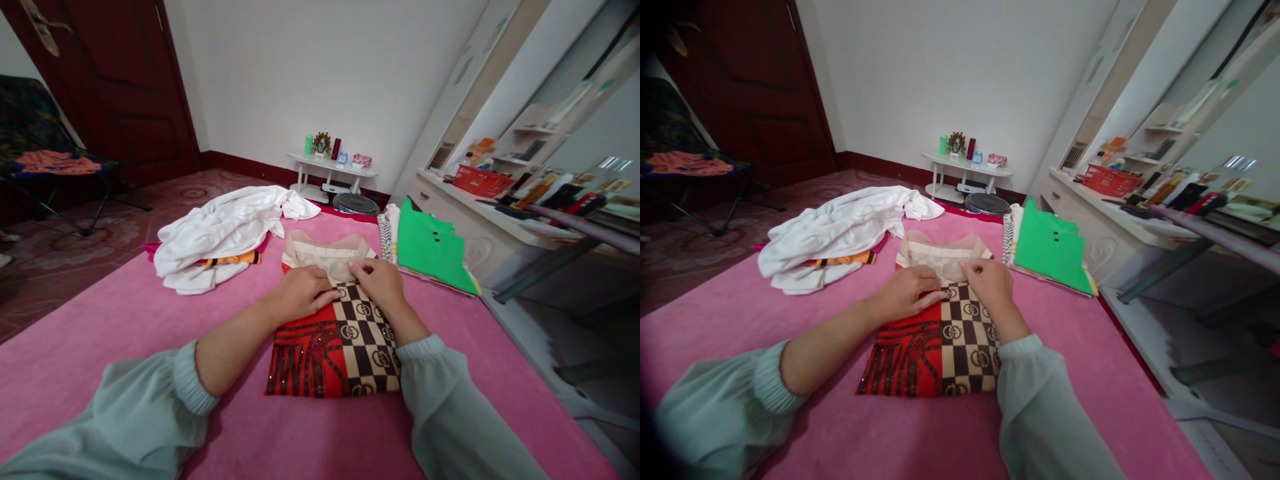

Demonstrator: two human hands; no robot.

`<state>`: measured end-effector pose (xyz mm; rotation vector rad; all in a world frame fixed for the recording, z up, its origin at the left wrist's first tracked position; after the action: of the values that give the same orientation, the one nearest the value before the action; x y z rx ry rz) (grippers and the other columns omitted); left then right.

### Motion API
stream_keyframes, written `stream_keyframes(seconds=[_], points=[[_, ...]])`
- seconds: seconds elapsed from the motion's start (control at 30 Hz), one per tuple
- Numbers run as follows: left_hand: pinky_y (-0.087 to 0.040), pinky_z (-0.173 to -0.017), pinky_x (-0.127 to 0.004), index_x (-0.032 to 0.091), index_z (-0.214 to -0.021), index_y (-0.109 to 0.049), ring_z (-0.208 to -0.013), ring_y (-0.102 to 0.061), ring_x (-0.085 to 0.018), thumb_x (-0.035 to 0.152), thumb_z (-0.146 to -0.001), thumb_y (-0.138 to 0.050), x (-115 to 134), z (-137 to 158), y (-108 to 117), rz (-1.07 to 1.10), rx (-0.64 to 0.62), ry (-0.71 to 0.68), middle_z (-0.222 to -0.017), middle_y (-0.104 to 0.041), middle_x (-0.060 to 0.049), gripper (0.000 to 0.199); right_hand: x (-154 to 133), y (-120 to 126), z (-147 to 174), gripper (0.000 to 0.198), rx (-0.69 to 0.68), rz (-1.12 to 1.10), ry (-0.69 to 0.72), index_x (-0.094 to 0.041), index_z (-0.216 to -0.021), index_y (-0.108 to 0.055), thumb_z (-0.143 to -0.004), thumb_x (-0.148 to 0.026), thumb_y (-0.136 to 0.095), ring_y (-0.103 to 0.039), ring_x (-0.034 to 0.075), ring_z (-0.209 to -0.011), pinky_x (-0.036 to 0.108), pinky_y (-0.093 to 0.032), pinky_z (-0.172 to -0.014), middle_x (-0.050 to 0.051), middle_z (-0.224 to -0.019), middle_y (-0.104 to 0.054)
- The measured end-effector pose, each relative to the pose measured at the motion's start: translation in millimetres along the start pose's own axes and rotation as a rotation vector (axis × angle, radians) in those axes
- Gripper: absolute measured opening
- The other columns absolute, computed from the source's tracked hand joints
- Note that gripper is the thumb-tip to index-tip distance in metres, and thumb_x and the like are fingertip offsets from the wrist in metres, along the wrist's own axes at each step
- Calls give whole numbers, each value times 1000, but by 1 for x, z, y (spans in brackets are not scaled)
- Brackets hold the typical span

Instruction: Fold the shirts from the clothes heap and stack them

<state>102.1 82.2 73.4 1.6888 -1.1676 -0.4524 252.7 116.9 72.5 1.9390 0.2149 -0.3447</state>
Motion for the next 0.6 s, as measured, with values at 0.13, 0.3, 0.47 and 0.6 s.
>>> stream_keyframes(seconds=[0.13,0.3,0.47,0.6], points=[[-44,-70,-27,18,-93,-66,-79,-61,-17,34,-95,-44,-25,2,-4,120,52,179,-82,-67,-4,27,10,-15,1,23,-101,110,-95,-25,-65,-66,-74,-47,-62,-57,17,-67,26,-26,-53,-1,-71,-67],[-46,-83,-33,19,-113,-62,-102,-56,-24,39,-83,-61,-58,13,0,-60,126,399,-111,-59,-9,36,14,-16,2,20,-57,77,-94,-26,-90,-66,-74,-37,-65,-60,17,-76,25,-33,-57,-1,-85,-67],[-39,-97,-41,20,-120,-59,-116,-46,-29,56,-81,-57,-78,20,-8,-172,58,496,-123,-53,-10,53,23,-26,-3,61,-64,110,-47,-23,-134,-48,-78,-38,-65,-58,22,-98,28,-42,-74,9,-117,-55],[-35,-102,-40,20,-127,-55,-120,-44,-28,62,-85,-48,-88,17,-18,-159,26,507,-129,-49,-10,60,27,-40,-8,48,-170,95,-40,-21,-130,-54,-86,-40,-56,-57,23,-102,29,-43,-83,11,-114,-53]])
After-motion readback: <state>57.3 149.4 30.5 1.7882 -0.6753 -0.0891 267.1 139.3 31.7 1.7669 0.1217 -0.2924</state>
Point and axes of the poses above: each hand's wrist, its own z-axis away from the middle knuckle, its own y-axis out of the back of the hand, x = y × z, the point moved 10 cm from there along -z, towards the middle knuckle
